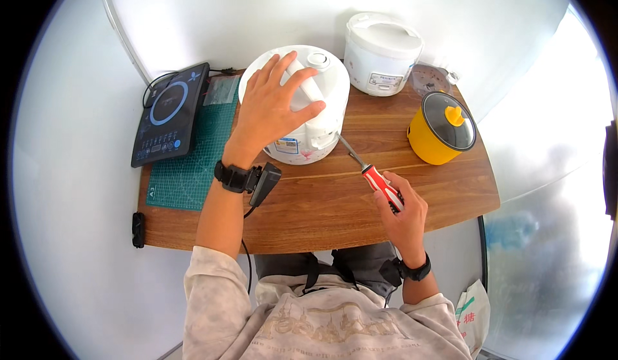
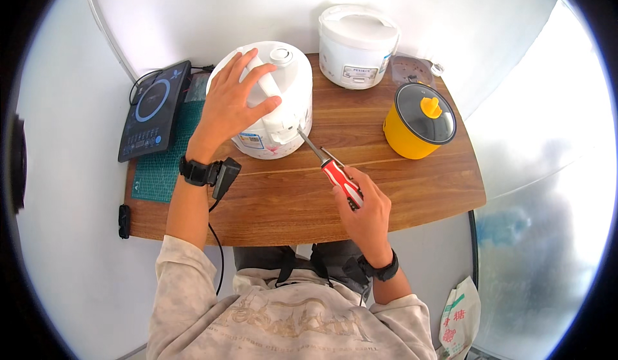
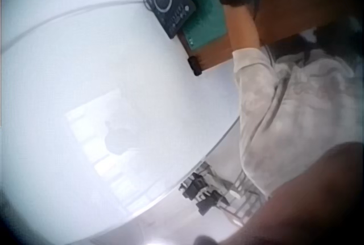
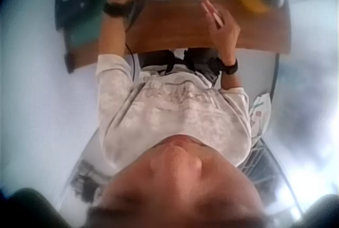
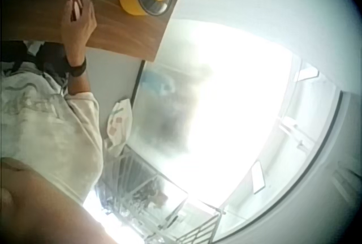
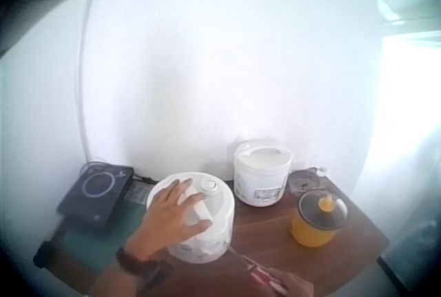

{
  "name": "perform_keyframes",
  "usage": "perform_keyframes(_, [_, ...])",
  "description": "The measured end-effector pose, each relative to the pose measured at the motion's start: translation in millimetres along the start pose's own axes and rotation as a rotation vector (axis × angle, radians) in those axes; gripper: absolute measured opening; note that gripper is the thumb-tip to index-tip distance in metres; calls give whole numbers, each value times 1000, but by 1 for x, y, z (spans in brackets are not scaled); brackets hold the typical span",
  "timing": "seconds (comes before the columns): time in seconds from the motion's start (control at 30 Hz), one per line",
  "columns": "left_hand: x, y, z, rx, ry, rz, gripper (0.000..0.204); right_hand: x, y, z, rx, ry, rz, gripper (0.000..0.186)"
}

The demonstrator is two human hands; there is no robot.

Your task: The person uses a screwdriver to remove screws from a white container, then disassembles a black induction cooktop by removing its cover and internal components. They manipulate the circuit board and fan assembly, using a screwdriver to adjust parts within the device.

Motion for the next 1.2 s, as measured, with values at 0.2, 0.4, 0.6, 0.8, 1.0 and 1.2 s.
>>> perform_keyframes(0.2, [1,0,0,-12,-14,-7,53,2,1,0,-23,1,-17,29])
perform_keyframes(0.4, [0,-1,0,21,18,3,54,-1,-1,3,-15,-25,-55,29])
perform_keyframes(0.6, [1,0,0,-11,-7,-6,53,-2,-1,4,-6,-7,-48,29])
perform_keyframes(0.8, [1,0,0,-7,-5,-7,54,-1,-2,6,-2,-32,-73,29])
perform_keyframes(1.0, [2,0,0,20,1,-3,54,-1,-2,9,-33,11,-59,34])
perform_keyframes(1.2, [2,0,-2,-5,-2,-9,51,-13,-4,5,-102,234,-94,41])
Point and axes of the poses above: each hand's wrist, its own y-axis away from the middle knuckle, its own z-axis out of the palm, x = y × z, the point moved 6 cm from there along -y, towards the middle knuckle, and after that the axes turned 11 degrees about -y, right-handed, at the moved point
